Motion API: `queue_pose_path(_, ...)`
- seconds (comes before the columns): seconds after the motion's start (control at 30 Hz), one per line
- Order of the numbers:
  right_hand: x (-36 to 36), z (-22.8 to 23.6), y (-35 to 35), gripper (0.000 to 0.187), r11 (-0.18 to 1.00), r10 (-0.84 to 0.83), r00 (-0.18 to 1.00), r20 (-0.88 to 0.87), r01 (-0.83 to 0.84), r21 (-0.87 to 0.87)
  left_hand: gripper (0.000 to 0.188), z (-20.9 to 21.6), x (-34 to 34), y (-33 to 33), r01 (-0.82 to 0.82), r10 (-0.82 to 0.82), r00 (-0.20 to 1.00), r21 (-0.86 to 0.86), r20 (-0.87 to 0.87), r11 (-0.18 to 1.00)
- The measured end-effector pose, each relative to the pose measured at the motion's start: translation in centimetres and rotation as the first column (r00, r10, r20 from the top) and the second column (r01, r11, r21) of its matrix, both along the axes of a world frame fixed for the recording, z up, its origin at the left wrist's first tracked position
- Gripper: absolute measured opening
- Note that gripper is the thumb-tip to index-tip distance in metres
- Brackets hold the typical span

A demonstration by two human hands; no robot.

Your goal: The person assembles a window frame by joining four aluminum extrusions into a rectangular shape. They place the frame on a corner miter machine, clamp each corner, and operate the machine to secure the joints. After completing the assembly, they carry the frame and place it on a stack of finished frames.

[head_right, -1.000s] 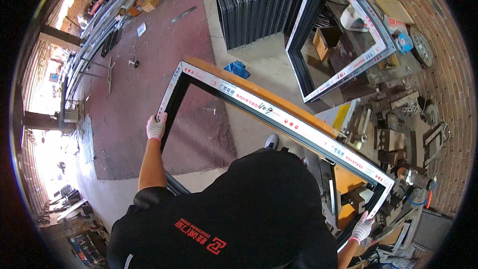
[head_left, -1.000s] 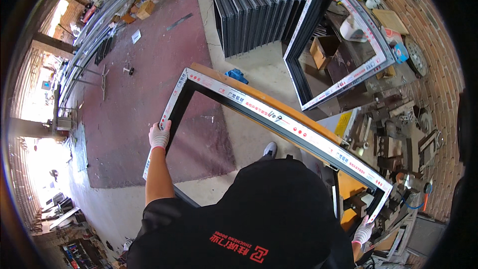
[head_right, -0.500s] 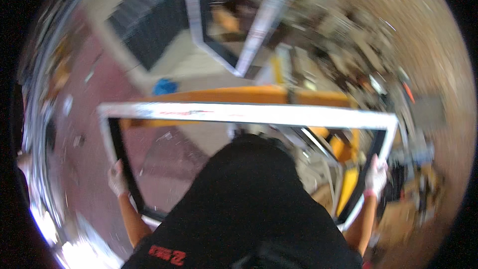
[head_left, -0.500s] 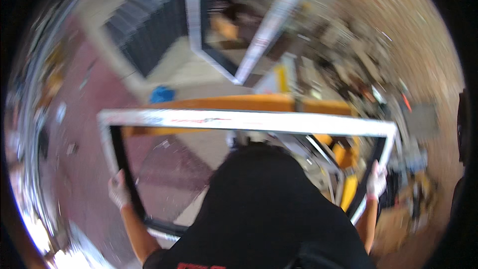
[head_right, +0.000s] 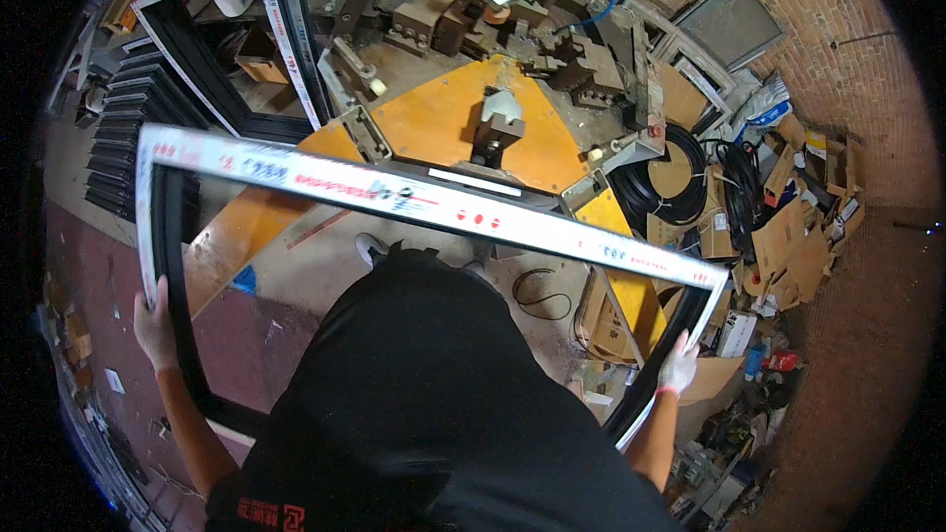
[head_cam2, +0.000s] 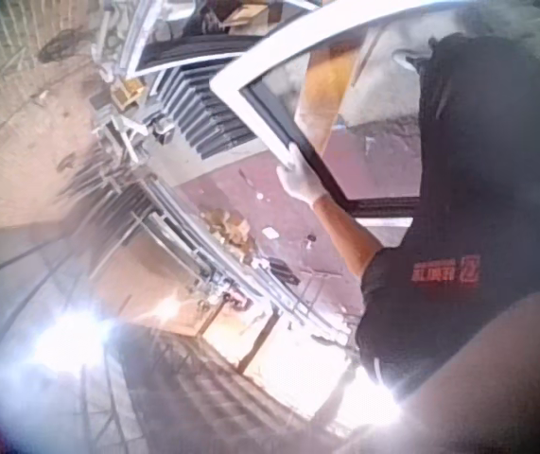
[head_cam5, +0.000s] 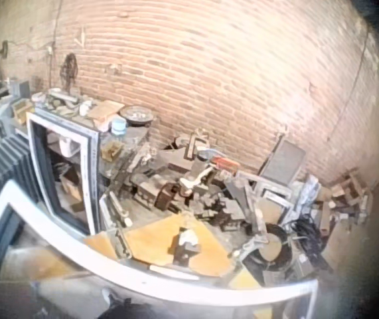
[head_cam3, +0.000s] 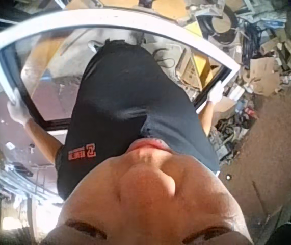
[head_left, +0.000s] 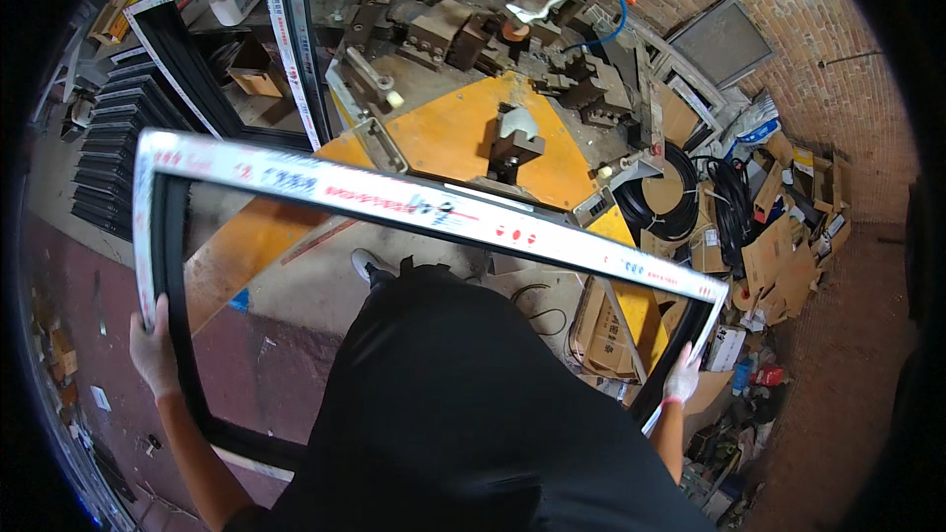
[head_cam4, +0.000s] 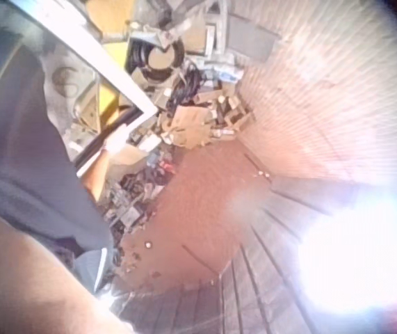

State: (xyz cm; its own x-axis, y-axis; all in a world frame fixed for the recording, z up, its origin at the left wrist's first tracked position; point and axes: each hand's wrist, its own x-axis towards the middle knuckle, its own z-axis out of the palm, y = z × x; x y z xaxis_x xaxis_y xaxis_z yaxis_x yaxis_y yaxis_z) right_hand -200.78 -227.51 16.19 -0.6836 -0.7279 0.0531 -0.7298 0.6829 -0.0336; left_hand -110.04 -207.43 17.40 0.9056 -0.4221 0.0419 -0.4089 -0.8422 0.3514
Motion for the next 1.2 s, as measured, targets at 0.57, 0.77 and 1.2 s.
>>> queue_pose_path(0.57,-18.8,-3.6,30.8,0.094,0.759,-0.639,0.769,0.02,0.626,0.177,0.068,5.2,-25.5,-32.3,0.627,-0.659,0.75,0.257,0.055,0.735)
queue_pose_path(0.77,-17.2,-4.5,28.5,0.095,0.724,-0.672,0.74,0.027,0.648,0.234,0.082,2.5,-25.5,-38.1,0.648,-0.656,0.752,0.252,-0.064,0.719)
queue_pose_path(1.2,-15.1,-5.6,26.2,0.095,0.683,-0.703,0.71,0.031,0.663,0.305,0.085,-5.3,-23.3,-42.1,0.686,-0.69,0.714,0.322,-0.12,0.653)
